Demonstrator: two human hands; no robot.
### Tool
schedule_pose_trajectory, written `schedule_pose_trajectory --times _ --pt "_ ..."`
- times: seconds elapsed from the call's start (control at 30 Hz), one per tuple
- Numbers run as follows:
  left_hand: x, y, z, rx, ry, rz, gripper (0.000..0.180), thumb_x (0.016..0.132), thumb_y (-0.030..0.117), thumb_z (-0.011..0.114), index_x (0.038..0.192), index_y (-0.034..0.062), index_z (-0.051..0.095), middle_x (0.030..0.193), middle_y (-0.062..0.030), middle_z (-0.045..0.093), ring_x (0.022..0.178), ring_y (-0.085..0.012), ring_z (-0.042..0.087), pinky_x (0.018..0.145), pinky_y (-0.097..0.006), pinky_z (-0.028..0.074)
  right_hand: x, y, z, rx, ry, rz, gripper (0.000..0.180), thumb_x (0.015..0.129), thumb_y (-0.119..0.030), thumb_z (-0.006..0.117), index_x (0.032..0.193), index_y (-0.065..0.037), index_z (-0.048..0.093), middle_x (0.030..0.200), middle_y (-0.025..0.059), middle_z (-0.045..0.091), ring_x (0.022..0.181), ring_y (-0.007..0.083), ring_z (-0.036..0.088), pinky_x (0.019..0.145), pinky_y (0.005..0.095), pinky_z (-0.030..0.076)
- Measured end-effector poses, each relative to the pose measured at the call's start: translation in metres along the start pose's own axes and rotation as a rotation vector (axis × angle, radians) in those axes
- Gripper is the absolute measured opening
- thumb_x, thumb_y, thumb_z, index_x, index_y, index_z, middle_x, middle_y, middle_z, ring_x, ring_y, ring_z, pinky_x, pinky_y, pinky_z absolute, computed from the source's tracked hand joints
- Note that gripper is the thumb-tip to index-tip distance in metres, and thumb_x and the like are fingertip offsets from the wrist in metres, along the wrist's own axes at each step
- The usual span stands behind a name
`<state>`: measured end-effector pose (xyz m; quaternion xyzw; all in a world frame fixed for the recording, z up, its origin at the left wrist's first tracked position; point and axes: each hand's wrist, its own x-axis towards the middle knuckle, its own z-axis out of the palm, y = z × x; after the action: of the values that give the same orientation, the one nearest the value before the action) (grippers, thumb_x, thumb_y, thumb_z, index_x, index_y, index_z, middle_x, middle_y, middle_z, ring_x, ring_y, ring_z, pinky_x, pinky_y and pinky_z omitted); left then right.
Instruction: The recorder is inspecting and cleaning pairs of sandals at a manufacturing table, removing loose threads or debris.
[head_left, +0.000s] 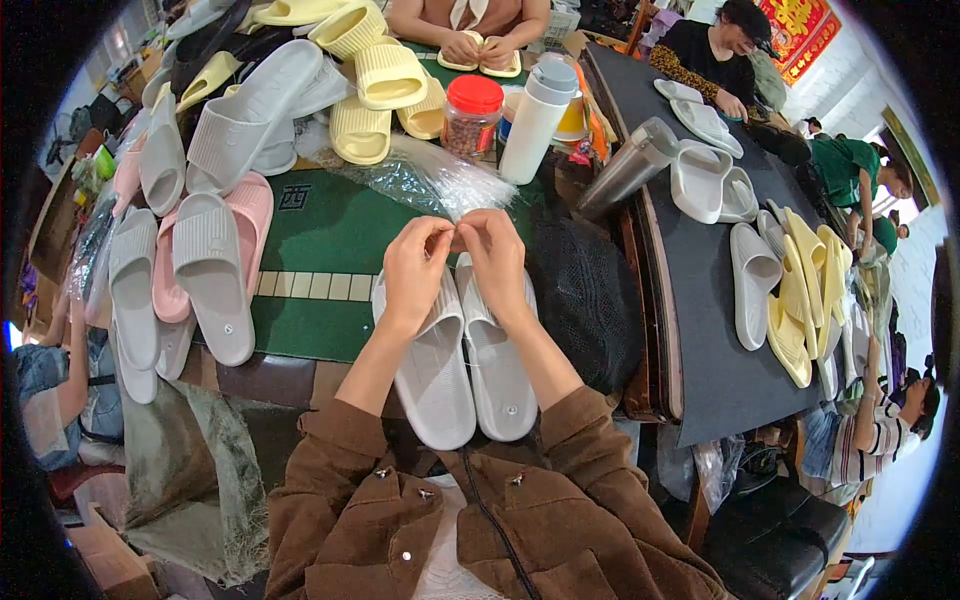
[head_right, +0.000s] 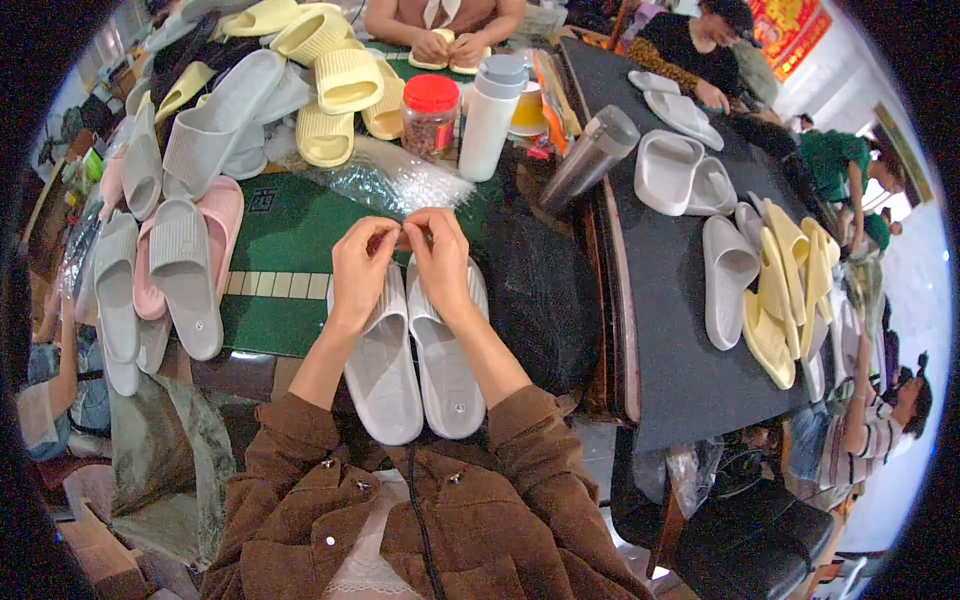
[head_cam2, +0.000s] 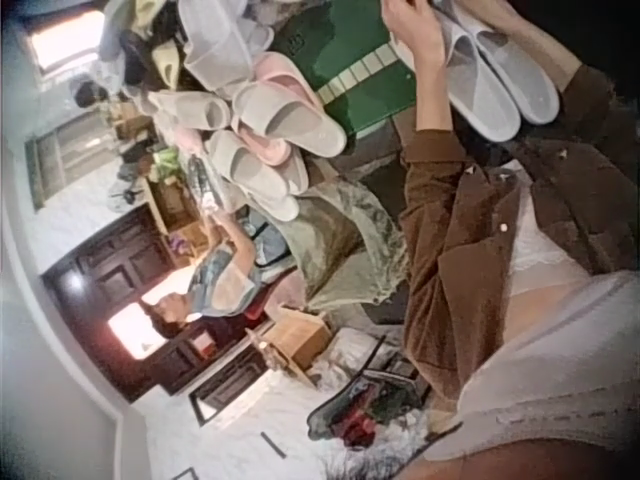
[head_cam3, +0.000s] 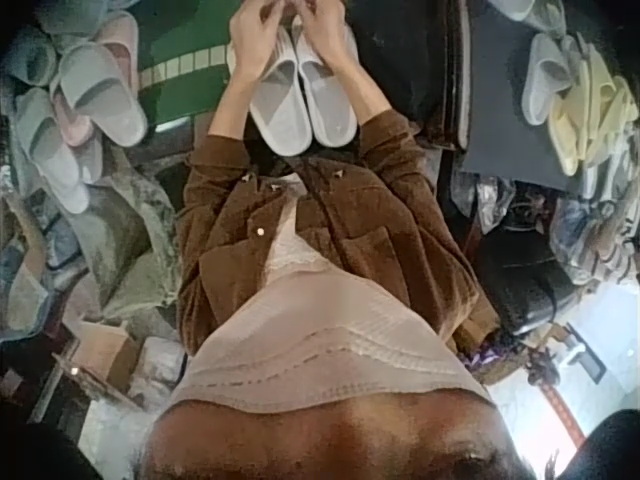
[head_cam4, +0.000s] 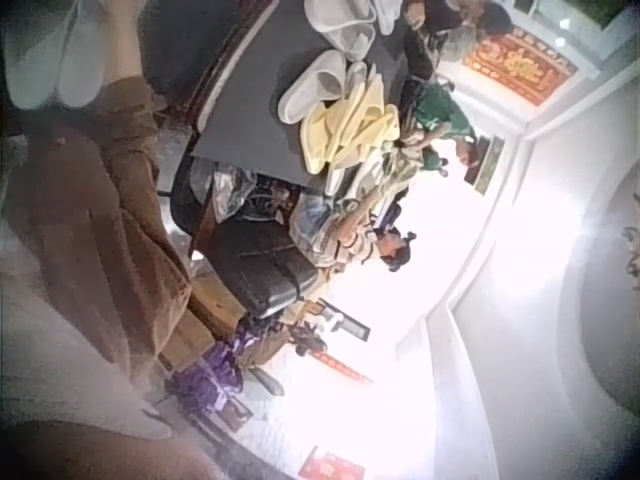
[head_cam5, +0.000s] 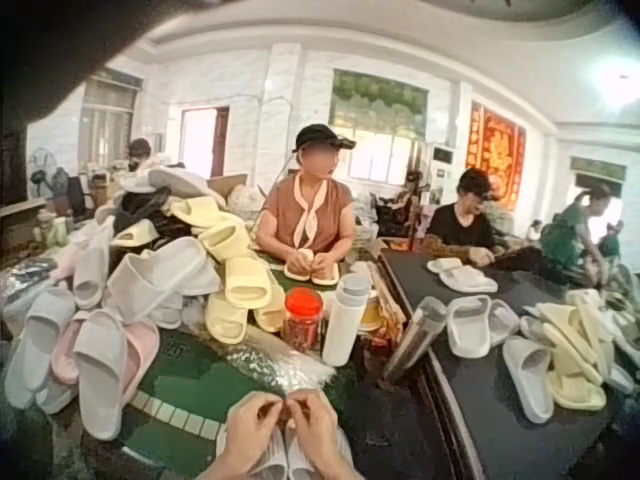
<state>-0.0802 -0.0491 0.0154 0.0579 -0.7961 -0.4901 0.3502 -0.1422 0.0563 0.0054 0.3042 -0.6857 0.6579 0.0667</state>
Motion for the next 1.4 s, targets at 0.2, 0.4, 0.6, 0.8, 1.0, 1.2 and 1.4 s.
schedule_pose_trajectory --times 0.2,0.4,0.6,0.8,1.0,1.2,1.4 --pt "0.0 -0.001 -0.001 0.009 -0.028 -0.058 0.007 0.083 0.002 0.061 0.09 -0.0007 0.061 0.081 -0.0097 0.062 0.065 -0.0192 0.059 0.061 -0.03 0.048 0.0 0.0 0.004 0.086 0.053 0.033 0.006 0.09 0.001 0.056 0.092 0.006 0.056 0.097 0.011 0.057 0.079 0.0177 0.066 0.061 0.0265 0.056" --pt "0.0 -0.002 0.003 0.001 -0.029 -0.031 0.007 0.085 0.002 0.061 0.09 -0.0018 0.061 0.079 -0.0085 0.063 0.067 -0.0148 0.059 0.063 -0.028 0.047 0.0 0.011 -0.001 -0.137 -0.01 -0.075 0.006 0.087 -0.001 0.059 0.092 0.003 0.056 0.089 0.0109 0.056 0.073 0.0188 0.06 0.055 0.0278 0.052" --pt "-0.001 -0.005 0.002 0.08 -0.065 -0.043 0.008 0.084 0.001 0.06 0.091 -0.0025 0.061 0.08 -0.0107 0.063 0.066 -0.0164 0.059 0.062 -0.029 0.047 0.001 0.004 -0.005 -0.169 0.095 -0.019 0.007 0.088 -0.003 0.059 0.094 0.001 0.058 0.092 0.0091 0.057 0.077 0.0172 0.059 0.057 0.0269 0.051" --pt "0.001 0.001 -0.001 0.03 -0.037 -0.066 0.009 0.084 0.004 0.059 0.091 -0.0011 0.06 0.085 -0.0132 0.063 0.07 -0.0251 0.061 0.066 -0.034 0.048 0.003 -0.004 0.001 -0.072 0.06 -0.008 0.024 0.088 -0.009 0.061 0.11 -0.001 0.057 0.104 0.0132 0.057 0.088 0.0212 0.058 0.065 0.0287 0.052" --pt "-0.001 -0.007 -0.004 0.07 -0.084 -0.038 0.013 0.085 0.002 0.058 0.098 -0.0004 0.059 0.084 -0.0144 0.062 0.072 -0.0282 0.061 0.067 -0.036 0.048 0.003 -0.002 0.001 -0.255 -0.117 -0.176 0.022 0.09 -0.009 0.055 0.108 -0.006 0.068 0.117 0.0131 0.057 0.102 0.0265 0.058 0.085 0.0332 0.047" --pt "-0.002 0.0 0.0 0.142 -0.085 -0.109 0.027 0.081 0.0 0.06 0.107 0.0015 0.056 0.081 -0.0147 0.06 0.072 -0.0285 0.06 0.067 -0.038 0.048 0.006 -0.007 -0.011 -0.163 -0.038 -0.13 0.022 0.096 -0.012 0.049 0.108 -0.005 0.066 0.112 0.0112 0.061 0.101 0.0224 0.058 0.081 0.0314 0.049" --pt "-0.001 -0.014 -0.003 0.163 -0.089 -0.032 0.029 0.082 -0.001 0.057 0.111 -0.0001 0.057 0.08 -0.0136 0.059 0.07 -0.027 0.058 0.067 -0.036 0.047 0.006 -0.068 -0.038 0.465 0.095 0.1 0.031 0.102 -0.026 0.039 0.109 -0.002 0.058 0.108 0.0094 0.062 0.102 0.0172 0.059 0.07 0.0271 0.054"
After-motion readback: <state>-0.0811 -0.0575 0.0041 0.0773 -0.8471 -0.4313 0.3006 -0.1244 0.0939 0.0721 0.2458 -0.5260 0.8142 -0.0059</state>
